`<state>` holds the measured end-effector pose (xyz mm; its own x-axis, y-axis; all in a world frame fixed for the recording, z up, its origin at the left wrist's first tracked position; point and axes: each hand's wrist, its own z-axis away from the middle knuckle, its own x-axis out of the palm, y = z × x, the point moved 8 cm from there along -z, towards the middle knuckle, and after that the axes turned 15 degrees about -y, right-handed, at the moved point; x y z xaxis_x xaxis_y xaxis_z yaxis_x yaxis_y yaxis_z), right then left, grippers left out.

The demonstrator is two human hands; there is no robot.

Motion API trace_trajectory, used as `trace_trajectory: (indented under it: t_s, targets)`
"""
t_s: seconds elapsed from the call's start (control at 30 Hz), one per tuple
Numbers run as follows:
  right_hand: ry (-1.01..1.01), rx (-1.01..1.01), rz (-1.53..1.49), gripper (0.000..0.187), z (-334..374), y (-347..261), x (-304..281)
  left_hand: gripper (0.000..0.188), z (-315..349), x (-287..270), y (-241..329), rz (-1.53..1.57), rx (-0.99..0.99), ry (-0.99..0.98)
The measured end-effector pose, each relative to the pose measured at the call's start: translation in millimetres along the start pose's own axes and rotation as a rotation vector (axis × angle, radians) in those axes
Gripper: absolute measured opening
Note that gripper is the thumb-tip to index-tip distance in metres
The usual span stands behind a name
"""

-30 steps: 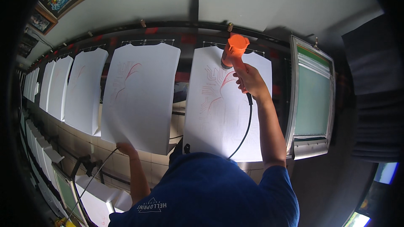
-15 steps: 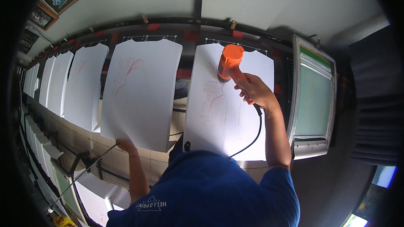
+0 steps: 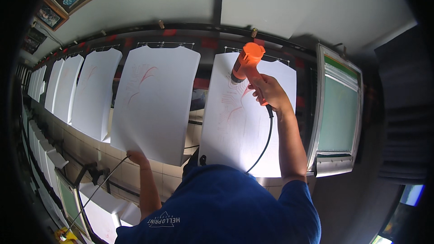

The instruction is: The person uses an orange heat gun to apply heat to a red design on a white t-shirt hanging on a rack. They move the heat gun back and forth over the design to ensure even heating.

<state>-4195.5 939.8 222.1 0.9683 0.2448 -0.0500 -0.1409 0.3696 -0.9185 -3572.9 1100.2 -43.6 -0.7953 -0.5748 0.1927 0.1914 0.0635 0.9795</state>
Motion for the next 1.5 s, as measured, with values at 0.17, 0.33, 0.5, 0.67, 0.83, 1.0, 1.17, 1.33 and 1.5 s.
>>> trace_trajectory:
  t_s: [0.17, 0.33, 0.5, 0.67, 0.83, 1.0, 1.17, 1.33, 1.5]
  targets:
    - [-0.002, 0.046, 0.107, 0.035, -12.3, -3.2, 14.8, 0.046, 15.3, 24.9, 41.9, -0.532, -0.046, 0.142]
    - [-0.044, -0.014, 0.067, 0.035, -27.6, -9.8, 30.3, 0.041, 6.4, -28.7, 1.3, -0.56, -0.122, 0.111]
    - [-0.039, -0.016, 0.085, 0.035, -30.9, -4.1, 26.6, 0.034, 19.6, 22.2, 32.6, -0.392, -0.258, 0.176]
    - [-0.113, 0.037, 0.132, 0.036, -28.1, -9.5, 37.4, 0.041, 14.1, -19.0, 8.8, -0.559, -0.201, 0.17]
    - [-0.003, 0.088, 0.205, 0.033, -13.2, -13.0, 31.9, 0.047, 17.4, -23.5, 3.6, -0.611, -0.26, 0.279]
    - [0.047, 0.065, 0.185, 0.033, -5.1, -3.2, 14.0, 0.044, 28.6, -2.1, 23.6, -0.166, -0.267, 0.391]
    - [-0.009, 0.049, 0.139, 0.033, -2.4, -0.6, 21.2, 0.051, 27.3, -3.1, 24.4, -0.243, -0.279, 0.362]
    - [-0.043, 0.104, 0.145, 0.035, 7.0, 2.2, 26.4, 0.045, 26.4, 6.7, 26.1, -0.185, -0.262, 0.349]
    - [-0.098, 0.053, 0.117, 0.036, 11.2, -4.5, 34.3, 0.047, 7.5, -31.1, -5.5, -0.081, -0.127, 0.233]
